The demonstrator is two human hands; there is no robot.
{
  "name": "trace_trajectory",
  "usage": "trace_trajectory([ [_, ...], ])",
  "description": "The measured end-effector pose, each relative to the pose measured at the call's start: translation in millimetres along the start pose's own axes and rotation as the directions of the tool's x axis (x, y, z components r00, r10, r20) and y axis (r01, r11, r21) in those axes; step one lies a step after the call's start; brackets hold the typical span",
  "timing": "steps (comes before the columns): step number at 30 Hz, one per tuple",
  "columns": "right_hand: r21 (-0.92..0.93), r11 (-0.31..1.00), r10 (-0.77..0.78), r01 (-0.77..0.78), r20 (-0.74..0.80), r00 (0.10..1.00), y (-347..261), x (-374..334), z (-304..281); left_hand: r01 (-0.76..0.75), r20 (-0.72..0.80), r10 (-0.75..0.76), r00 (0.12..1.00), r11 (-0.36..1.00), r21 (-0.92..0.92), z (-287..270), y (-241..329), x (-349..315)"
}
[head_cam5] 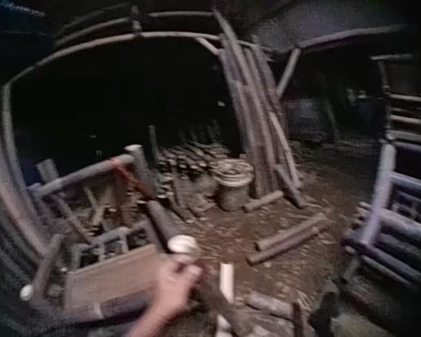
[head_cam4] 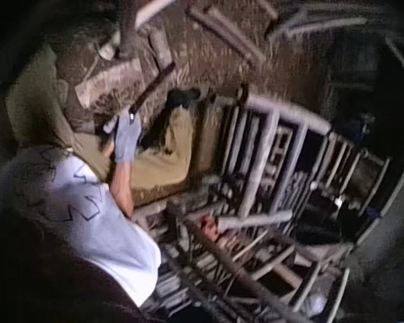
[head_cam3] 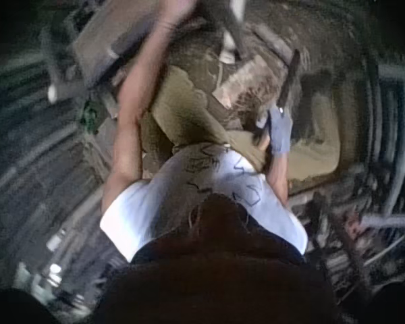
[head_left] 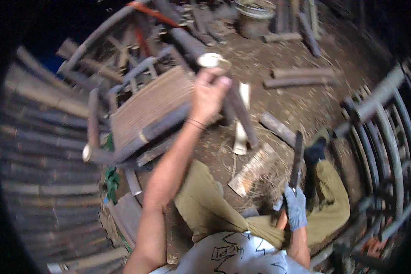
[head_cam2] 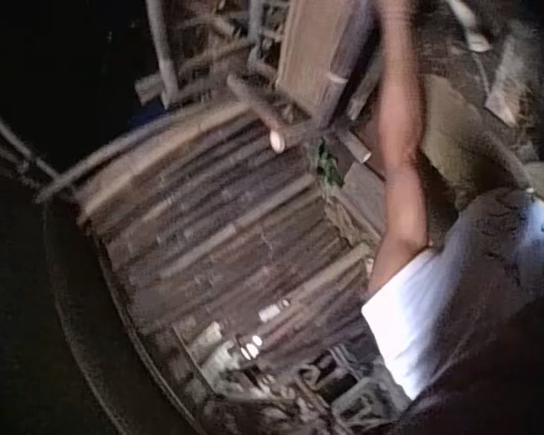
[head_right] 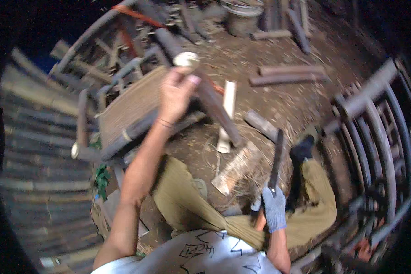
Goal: The person shaves bamboo strips using a machete and fits them into the seat of a bamboo chair frame.
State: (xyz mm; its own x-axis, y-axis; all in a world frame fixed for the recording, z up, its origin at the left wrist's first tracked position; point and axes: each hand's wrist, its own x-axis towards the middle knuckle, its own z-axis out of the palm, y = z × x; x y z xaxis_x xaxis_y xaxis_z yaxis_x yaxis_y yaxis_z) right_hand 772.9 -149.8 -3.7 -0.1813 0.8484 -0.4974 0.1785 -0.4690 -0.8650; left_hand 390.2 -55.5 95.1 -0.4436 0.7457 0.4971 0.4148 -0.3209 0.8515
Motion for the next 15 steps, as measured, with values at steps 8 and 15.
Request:
trace_trajectory([
  [8,-0.201,0.954,-0.236,0.224,-0.037,0.971,-44,-6,29,0.192,0.251,-0.076,0.965,0.859,-0.475,38,-45,-74],
  [15,-0.204,0.894,-0.422,0.399,-0.087,0.902,-80,-5,41,0.092,0.13,-0.052,0.99,0.942,-0.324,58,-36,-87],
])
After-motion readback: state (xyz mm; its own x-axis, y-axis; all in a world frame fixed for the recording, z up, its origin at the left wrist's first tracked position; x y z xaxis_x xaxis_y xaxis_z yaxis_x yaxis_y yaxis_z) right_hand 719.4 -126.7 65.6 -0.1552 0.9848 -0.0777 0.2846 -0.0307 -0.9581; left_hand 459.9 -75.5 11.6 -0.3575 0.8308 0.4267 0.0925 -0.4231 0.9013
